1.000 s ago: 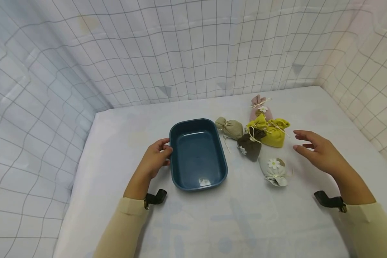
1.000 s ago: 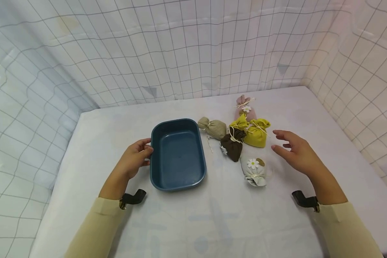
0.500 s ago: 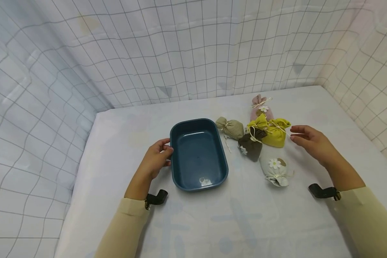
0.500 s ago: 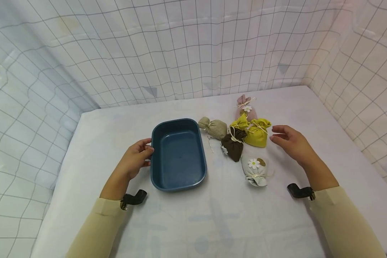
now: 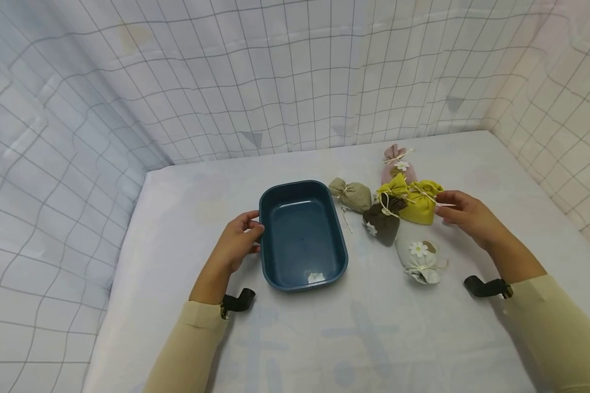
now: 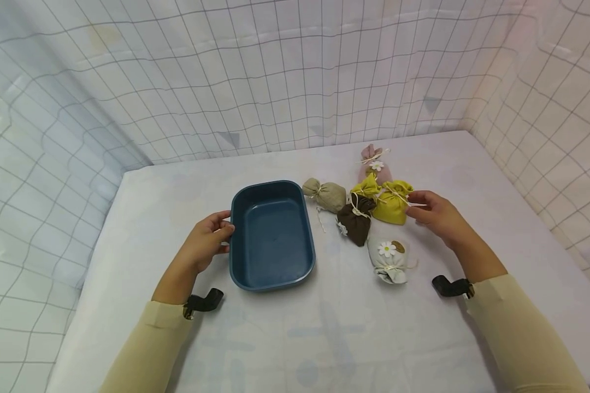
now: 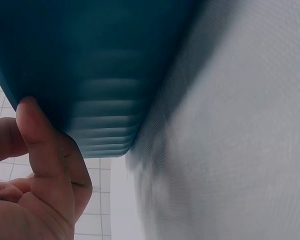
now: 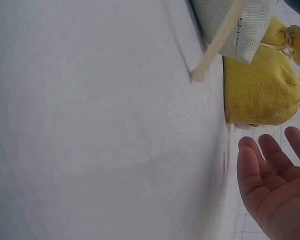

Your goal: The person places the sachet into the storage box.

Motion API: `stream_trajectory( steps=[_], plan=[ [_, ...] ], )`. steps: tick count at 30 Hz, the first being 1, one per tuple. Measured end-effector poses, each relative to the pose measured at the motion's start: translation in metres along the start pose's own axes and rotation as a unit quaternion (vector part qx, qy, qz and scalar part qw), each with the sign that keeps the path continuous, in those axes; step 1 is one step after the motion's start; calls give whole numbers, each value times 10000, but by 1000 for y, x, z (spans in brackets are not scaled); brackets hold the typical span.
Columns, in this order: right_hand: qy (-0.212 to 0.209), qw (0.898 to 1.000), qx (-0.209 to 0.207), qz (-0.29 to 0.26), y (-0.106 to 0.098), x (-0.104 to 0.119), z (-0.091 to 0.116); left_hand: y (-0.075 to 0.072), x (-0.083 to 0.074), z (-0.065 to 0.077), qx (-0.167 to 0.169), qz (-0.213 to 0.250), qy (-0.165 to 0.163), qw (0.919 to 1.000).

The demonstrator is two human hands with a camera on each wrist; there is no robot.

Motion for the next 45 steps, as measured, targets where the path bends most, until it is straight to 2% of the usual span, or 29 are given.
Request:
stream_trajectory(
  steps=[10,15,23,30,38,45],
  plan=[
    [98,9992,200,338,7,4,-12,0,1,-2,18,11,-8,10000],
    [174,9990,205,347,9,3,-17,0,2,-2,8,-14,14,10000],
    [51,9991,320,290,14,3,-22,0,2,-3,-5,-73,58,10000],
    [308,9971,378,589,17,-1,-25,1,3,-4,-13,-95,109,9999],
    [345,9974,293,560,17,-1,-25,0,2,-2,-52,-107,73,9999],
    [416,9986,26,311,16,-5,-24,0,1,-1,-26,-114,155,9998]
  ],
)
Point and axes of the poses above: each hand's wrist, its own z-axis away from the middle knuckle, its own y-axis out of the palm, x = y × z, the point moved 7 cm from there along -z, towards the middle knuckle, and after that the axes turned 10 degrees about -y, right-handed, at the moved point
